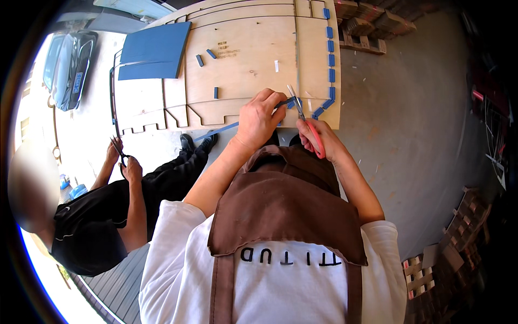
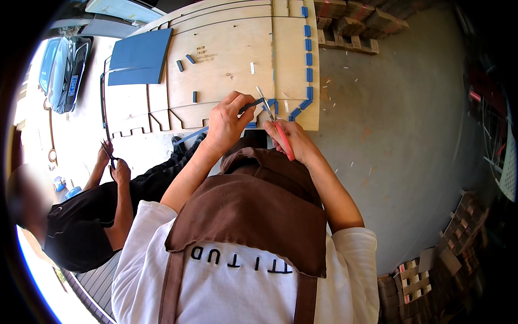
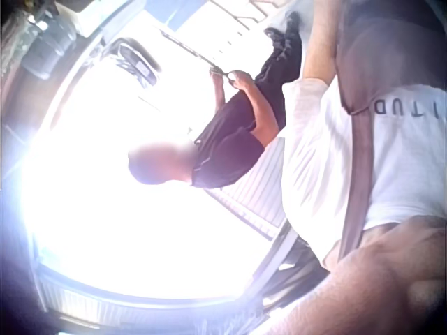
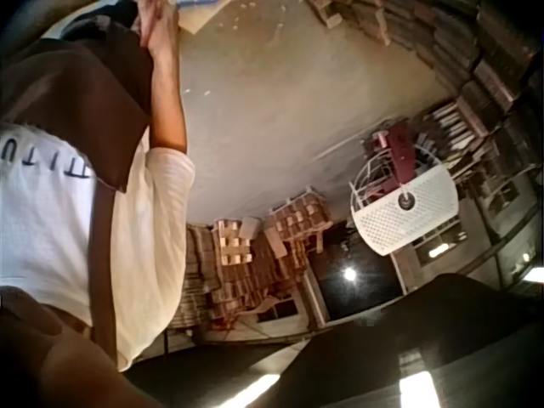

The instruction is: The person uses red-handled scissors to cut small blue foam pieces along a marked line on a large wooden board. A second person works nearby with a separate sheet of blue foam. The camera wearer repeatedly picks up foam strips, cuts them, and places the pieces on the board.

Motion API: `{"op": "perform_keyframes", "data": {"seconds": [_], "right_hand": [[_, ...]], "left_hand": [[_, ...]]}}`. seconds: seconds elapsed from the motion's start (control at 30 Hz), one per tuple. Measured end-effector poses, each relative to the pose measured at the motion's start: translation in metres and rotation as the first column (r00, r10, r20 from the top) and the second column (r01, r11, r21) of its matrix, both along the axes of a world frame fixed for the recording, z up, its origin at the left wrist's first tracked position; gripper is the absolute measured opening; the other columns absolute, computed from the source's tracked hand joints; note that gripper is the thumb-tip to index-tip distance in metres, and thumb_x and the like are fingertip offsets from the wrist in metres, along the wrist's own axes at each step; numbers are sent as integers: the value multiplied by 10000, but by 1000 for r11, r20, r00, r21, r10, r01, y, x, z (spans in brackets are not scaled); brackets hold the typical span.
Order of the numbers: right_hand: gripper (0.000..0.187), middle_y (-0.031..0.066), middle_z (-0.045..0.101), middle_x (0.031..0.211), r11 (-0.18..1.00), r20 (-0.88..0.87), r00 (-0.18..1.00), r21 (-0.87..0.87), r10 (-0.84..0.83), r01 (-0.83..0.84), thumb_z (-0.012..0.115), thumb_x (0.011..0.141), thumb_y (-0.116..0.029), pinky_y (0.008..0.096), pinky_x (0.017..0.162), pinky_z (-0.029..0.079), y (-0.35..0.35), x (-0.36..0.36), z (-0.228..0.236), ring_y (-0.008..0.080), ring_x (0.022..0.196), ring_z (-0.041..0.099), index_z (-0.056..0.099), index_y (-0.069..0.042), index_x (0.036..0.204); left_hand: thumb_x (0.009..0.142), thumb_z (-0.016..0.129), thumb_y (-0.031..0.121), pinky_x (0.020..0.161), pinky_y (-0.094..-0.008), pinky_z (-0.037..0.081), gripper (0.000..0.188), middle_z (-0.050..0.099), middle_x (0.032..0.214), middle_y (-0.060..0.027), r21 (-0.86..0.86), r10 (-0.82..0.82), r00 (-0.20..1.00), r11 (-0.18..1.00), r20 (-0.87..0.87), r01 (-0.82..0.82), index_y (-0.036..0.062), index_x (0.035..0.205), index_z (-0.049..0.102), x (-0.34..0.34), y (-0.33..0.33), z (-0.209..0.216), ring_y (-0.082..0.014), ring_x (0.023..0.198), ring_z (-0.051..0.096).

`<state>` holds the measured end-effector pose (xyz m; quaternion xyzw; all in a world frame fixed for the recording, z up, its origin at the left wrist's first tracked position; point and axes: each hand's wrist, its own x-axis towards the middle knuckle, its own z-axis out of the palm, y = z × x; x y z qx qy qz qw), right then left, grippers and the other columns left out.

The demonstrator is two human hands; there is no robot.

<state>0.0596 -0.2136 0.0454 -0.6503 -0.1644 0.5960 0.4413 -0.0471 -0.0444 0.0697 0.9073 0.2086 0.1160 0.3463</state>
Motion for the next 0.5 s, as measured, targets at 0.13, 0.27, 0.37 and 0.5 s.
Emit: {"op": "perform_keyframes", "data": {"seconds": [0.13, 0.27, 0.37, 0.5], "right_hand": [[604, -3, 500, 573, 999, 72, 997, 7, -33, 32, 520, 900, -645, 238, 485, 413, -7, 2, 2, 92, 511, 501, 534, -65, 732], [580, 10, 517, 604, 992, 58, 990, 13, -129, 128, 532, 905, -623, 253, 487, 412, -26, 1, -1, 103, 515, 496, 516, -67, 741], [546, 30, 528, 635, 982, 180, 966, 1, -184, 187, 538, 924, -575, 277, 522, 427, -41, 10, -2, 126, 546, 508, 511, -51, 772], [511, 101, 555, 692, 997, 510, 857, 2, -66, 75, 577, 921, -517, 335, 611, 447, -52, 26, 16, 219, 628, 540, 514, -17, 841]], "left_hand": [[824, 656, 108, 676, -362, 511, 120, 633, 886, -86, 26, -46, 999, 999, 11, 45, 76, 940, 649, 8, -3, 3, -289, 789, 642], [811, 662, 96, 664, -353, 507, 142, 633, 887, -77, -54, -89, 996, 994, 28, 90, 89, 952, 649, 21, -10, 5, -270, 768, 637], [831, 665, 85, 639, -308, 493, 136, 649, 864, -57, -351, -35, 999, 936, 7, 35, 61, 963, 645, 31, -12, 2, -195, 723, 626], [891, 663, 140, 595, -191, 400, 161, 603, 784, 30, -827, 20, 1000, 563, -2, -13, 13, 984, 626, 48, -5, 10, -28, 701, 508]]}}
